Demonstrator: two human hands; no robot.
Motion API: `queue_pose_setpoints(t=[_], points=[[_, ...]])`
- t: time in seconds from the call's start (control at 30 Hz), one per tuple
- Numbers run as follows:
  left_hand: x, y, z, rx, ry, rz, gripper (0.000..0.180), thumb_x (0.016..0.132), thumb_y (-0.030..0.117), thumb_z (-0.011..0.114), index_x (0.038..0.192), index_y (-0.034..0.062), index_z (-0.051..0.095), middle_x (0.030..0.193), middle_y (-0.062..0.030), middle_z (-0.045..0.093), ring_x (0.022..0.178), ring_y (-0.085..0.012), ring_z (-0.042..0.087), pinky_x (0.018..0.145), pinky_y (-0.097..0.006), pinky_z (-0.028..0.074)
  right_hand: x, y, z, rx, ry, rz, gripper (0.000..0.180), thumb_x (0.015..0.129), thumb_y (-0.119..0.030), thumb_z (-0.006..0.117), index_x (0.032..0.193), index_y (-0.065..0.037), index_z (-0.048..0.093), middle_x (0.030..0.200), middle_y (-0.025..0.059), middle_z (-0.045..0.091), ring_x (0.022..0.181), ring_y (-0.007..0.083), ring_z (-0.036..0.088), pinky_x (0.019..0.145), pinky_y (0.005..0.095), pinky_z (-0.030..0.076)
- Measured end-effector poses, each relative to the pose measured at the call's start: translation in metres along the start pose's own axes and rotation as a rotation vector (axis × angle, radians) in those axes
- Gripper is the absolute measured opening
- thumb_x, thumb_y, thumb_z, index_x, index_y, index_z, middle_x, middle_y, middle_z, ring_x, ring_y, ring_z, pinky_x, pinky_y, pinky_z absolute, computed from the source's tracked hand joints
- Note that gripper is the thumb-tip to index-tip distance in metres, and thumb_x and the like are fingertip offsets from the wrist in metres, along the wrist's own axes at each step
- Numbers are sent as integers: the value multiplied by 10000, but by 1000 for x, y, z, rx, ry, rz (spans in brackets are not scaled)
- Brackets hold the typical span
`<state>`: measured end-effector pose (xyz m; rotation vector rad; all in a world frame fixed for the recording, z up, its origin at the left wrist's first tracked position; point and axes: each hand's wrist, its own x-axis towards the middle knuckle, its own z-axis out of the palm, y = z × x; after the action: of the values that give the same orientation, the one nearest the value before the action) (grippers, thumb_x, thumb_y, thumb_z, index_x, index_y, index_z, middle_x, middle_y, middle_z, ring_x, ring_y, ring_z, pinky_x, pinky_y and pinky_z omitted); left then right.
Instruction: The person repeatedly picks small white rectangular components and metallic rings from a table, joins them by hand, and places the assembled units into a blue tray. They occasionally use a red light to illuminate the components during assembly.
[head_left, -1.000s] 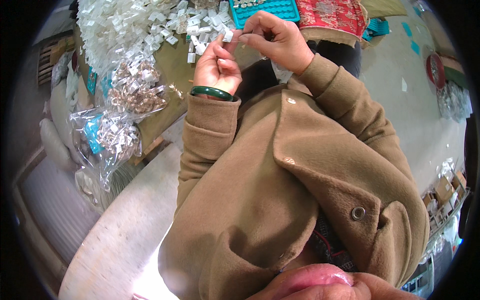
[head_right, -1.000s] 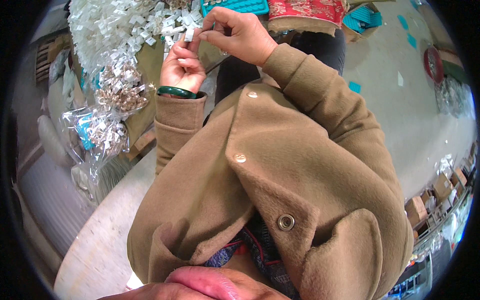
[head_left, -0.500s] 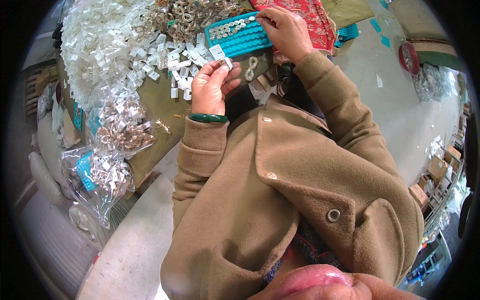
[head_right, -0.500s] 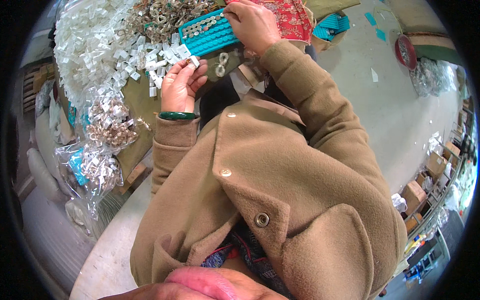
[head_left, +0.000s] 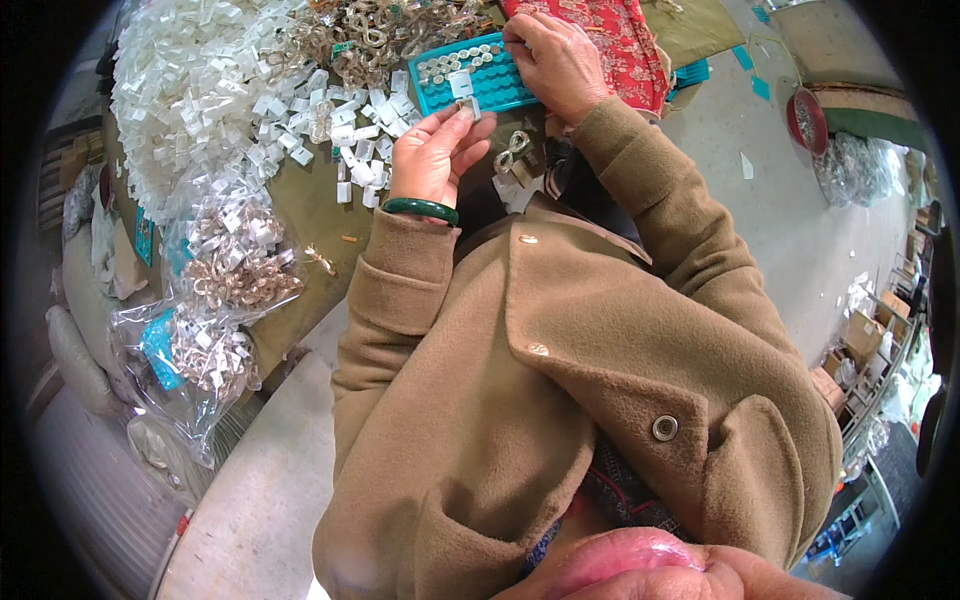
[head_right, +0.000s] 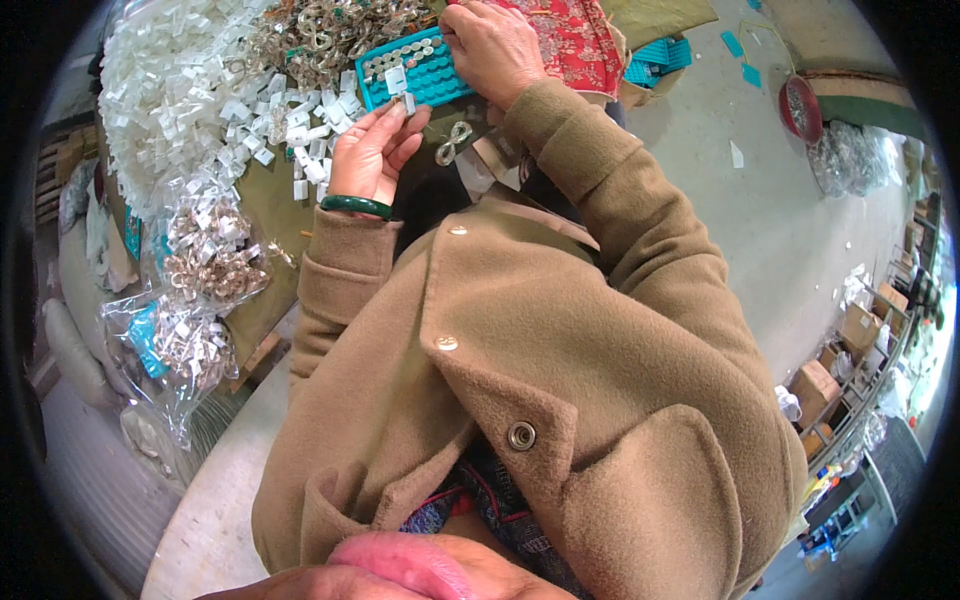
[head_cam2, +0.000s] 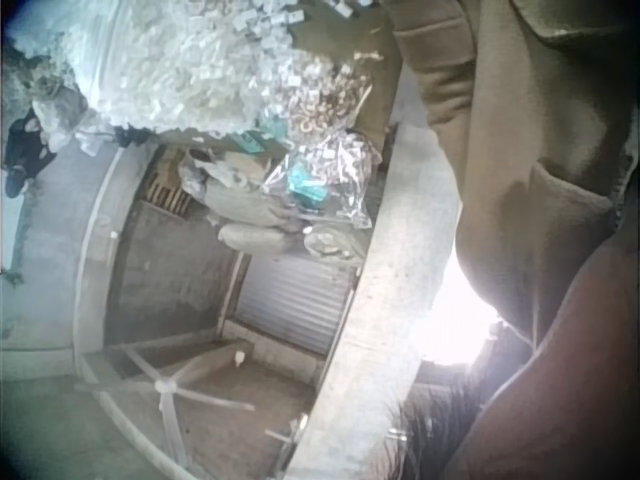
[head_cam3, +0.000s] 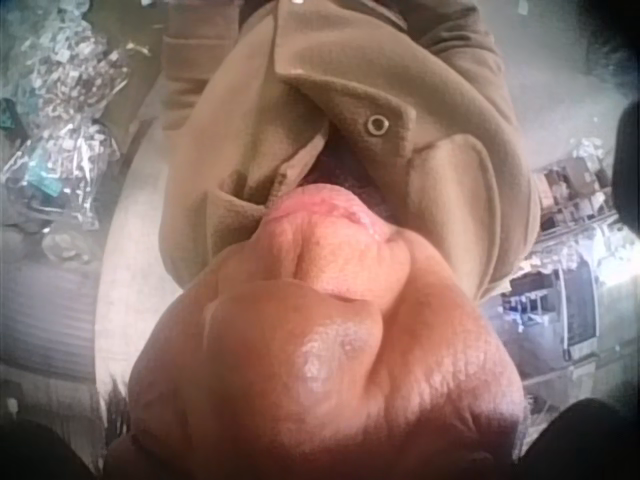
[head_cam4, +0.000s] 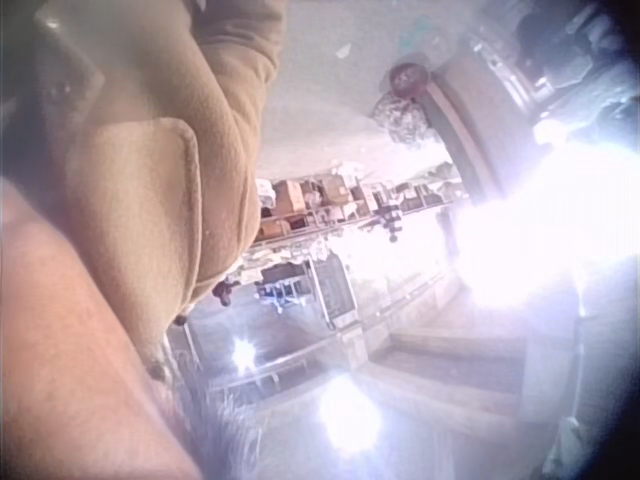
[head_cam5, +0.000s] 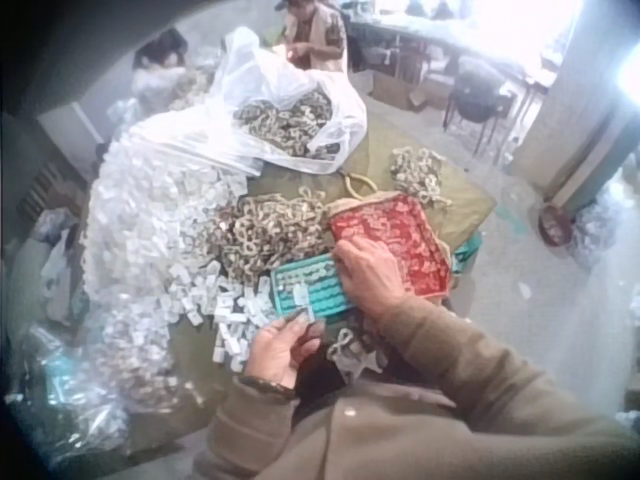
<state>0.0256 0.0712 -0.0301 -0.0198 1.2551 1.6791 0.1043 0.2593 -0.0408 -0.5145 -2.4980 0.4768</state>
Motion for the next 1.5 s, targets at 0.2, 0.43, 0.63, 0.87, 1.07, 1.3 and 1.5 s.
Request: queue_pose_setpoints(t=[0.2, 0.43, 0.63, 0.87, 1.07, 1.3, 1.5], points=[[7, 5, -2, -66, -58, -11, 230, 955, 70, 553, 1158, -37, 573, 1104, -186, 663, 994, -213, 680, 726, -234, 603, 1, 4, 11, 47, -59, -9, 185, 837, -191, 659, 987, -87, 689, 897, 115, 662, 857, 315, 643, 759, 409, 510], [12, 5, 1, -51, -35, 22, 243, 952, 43, 545, 1176, -50, 561, 1102, -173, 661, 1006, -221, 675, 735, -234, 603, -2, -5, -7, 71, -85, -4, 188, 856, -197, 663, 993, -68, 666, 850, 114, 656, 791, 279, 648, 723, 367, 517], [8, 3, 8, 46, -45, 90, 308, 937, 74, 596, 1195, -81, 531, 1042, -146, 670, 913, -199, 693, 718, -237, 591, -22, -30, -27, 521, -86, 109, 155, 835, -178, 678, 915, -46, 670, 785, 111, 643, 759, 305, 638, 693, 388, 516], [3, 1, 12, 73, -21, 124, 301, 897, 51, 641, 1177, -52, 600, 1017, -94, 676, 860, -147, 683, 722, -223, 584, -25, -37, -21, 305, 6, -206, 125, 823, -146, 681, 899, -73, 615, 807, 76, 621, 775, 281, 620, 706, 374, 491], [1, -4, 7, 74, 16, 147, 320, 875, 43, 670, 1179, -33, 606, 1010, -69, 678, 846, -118, 668, 721, -224, 579, -39, -41, -15, 349, -9, -157, 99, 786, -132, 703, 868, -87, 668, 825, 62, 634, 788, 252, 622, 738, 364, 486], [5, -3, 0, -6, 85, 72, 198, 904, 111, 654, 1076, 15, 630, 924, -76, 697, 777, -113, 676, 631, -201, 563, -31, -31, -11, 853, -152, 271, 156, 845, -99, 658, 984, -62, 718, 867, 114, 696, 795, 276, 685, 691, 343, 554], [9, -3, -8, -1, 41, 51, 151, 925, 160, 636, 1016, 42, 617, 927, -97, 698, 772, -124, 688, 590, -212, 568, -4, -13, -3, 364, 53, 45, 80, 835, -106, 628, 897, -86, 674, 910, 116, 601, 801, 318, 623, 692, 390, 510]])
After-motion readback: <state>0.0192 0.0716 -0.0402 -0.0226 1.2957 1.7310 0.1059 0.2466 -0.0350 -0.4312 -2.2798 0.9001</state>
